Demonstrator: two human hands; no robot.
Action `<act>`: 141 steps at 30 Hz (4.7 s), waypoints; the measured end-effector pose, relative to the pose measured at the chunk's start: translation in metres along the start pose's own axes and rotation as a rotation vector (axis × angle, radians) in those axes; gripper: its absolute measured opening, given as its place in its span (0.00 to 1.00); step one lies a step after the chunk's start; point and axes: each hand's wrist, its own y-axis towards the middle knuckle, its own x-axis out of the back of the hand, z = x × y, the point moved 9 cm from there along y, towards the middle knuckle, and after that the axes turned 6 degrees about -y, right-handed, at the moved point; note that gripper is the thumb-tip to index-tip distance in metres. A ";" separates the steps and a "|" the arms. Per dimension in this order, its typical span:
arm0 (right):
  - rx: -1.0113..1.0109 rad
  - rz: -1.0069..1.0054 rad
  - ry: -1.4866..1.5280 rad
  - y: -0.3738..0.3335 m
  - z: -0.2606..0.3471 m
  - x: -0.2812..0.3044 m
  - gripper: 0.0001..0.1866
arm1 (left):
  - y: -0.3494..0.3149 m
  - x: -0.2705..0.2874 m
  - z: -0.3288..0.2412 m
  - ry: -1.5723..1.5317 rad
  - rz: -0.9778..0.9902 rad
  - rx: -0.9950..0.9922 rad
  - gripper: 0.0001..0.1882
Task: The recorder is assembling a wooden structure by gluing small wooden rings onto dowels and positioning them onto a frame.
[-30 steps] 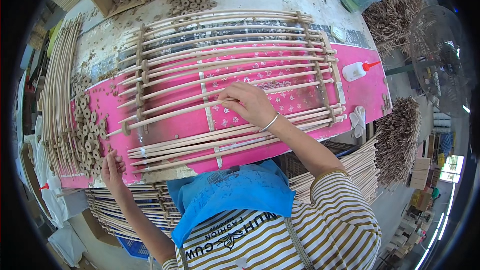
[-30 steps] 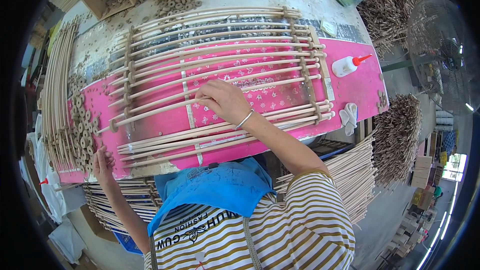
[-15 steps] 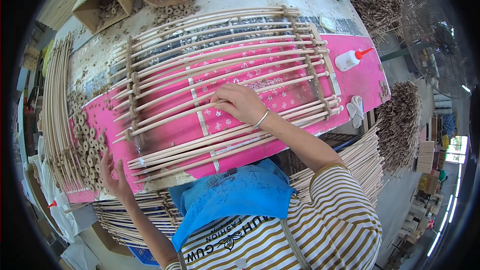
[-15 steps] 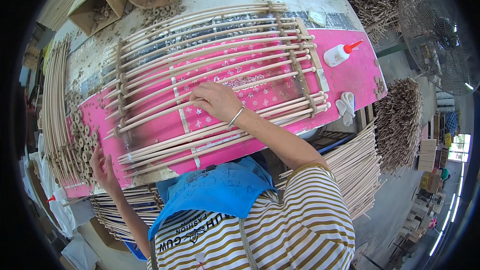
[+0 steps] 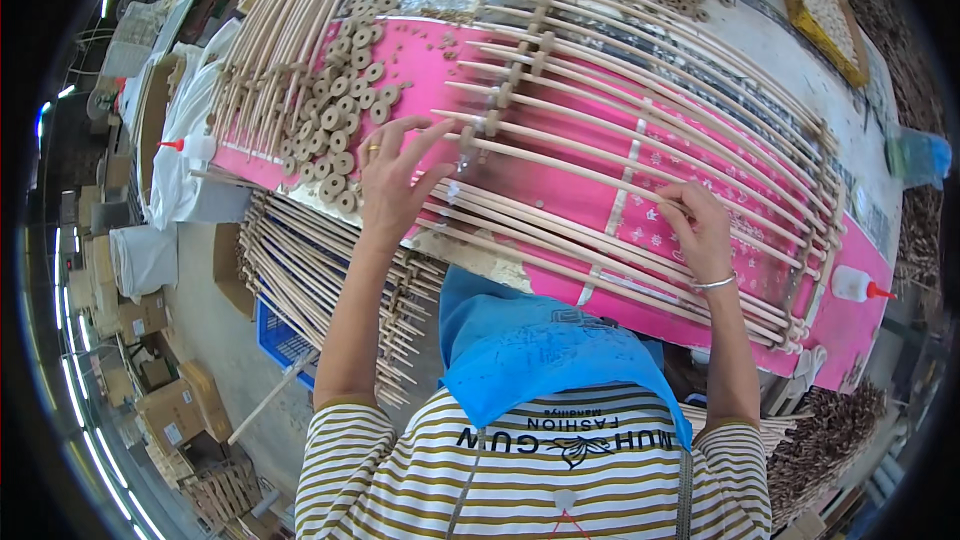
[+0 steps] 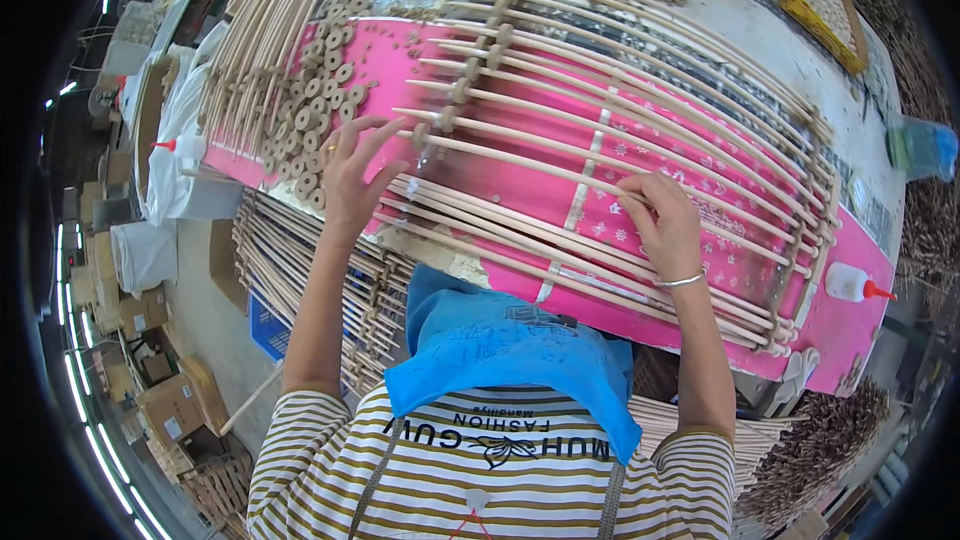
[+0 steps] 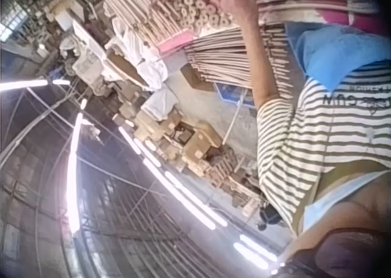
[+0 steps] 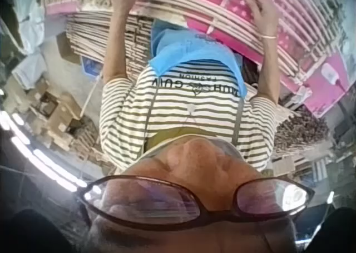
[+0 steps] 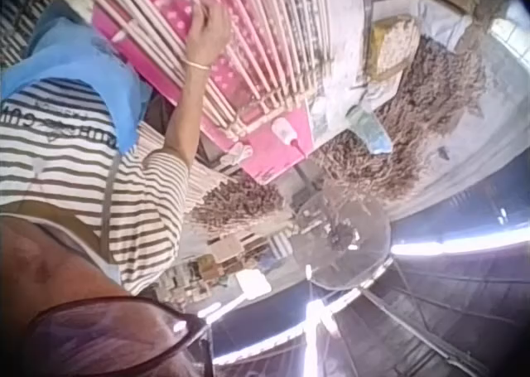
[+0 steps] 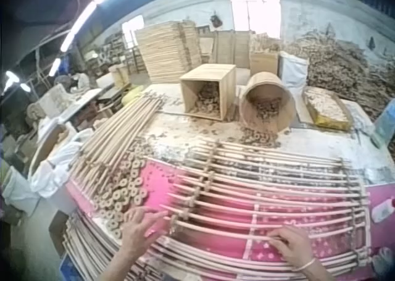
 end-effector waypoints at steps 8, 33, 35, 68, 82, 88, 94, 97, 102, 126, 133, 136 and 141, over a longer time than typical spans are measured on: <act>-0.016 0.027 -0.028 -0.002 0.004 -0.004 0.06 | 0.007 -0.018 0.005 -0.070 0.037 -0.042 0.24; 0.026 -0.205 -0.193 -0.006 -0.017 -0.030 0.08 | 0.027 -0.053 -0.039 -0.079 0.129 -0.102 0.31; 0.001 -0.229 -0.186 -0.010 -0.020 -0.028 0.08 | 0.035 -0.066 -0.085 -0.077 0.162 -0.235 0.30; 0.196 -0.310 -0.323 -0.003 -0.009 0.076 0.05 | 0.040 0.004 -0.082 -0.276 -0.243 -0.039 0.16; 0.152 -0.312 -0.296 0.113 -0.101 0.091 0.06 | 0.028 -0.024 -0.050 -0.293 -0.121 0.070 0.16; 0.204 -0.262 -0.192 0.130 -0.112 0.064 0.08 | 0.008 -0.024 -0.038 -0.371 -0.114 0.161 0.17; 0.136 -0.160 -0.241 0.113 -0.111 0.082 0.08 | 0.010 -0.035 -0.050 -0.436 -0.126 0.185 0.18; 0.102 -0.144 -0.235 0.116 -0.114 0.076 0.09 | 0.002 -0.030 -0.050 -0.436 -0.137 0.196 0.18; 0.223 -0.190 -0.319 0.115 -0.104 0.082 0.11 | -0.005 -0.021 -0.018 -0.432 -0.208 0.209 0.16; 0.063 0.150 -0.192 -0.058 0.026 0.009 0.11 | -0.027 0.016 0.131 -0.081 -0.210 0.387 0.20; 0.072 0.109 -0.207 -0.067 0.027 0.006 0.08 | -0.001 0.002 0.126 0.182 -0.078 0.265 0.24; 0.005 0.100 -0.169 -0.067 0.016 0.005 0.07 | 0.006 -0.002 0.129 0.207 -0.086 0.312 0.22; 0.072 0.123 -0.243 -0.064 0.023 0.001 0.06 | 0.011 0.000 0.130 0.261 -0.103 0.357 0.21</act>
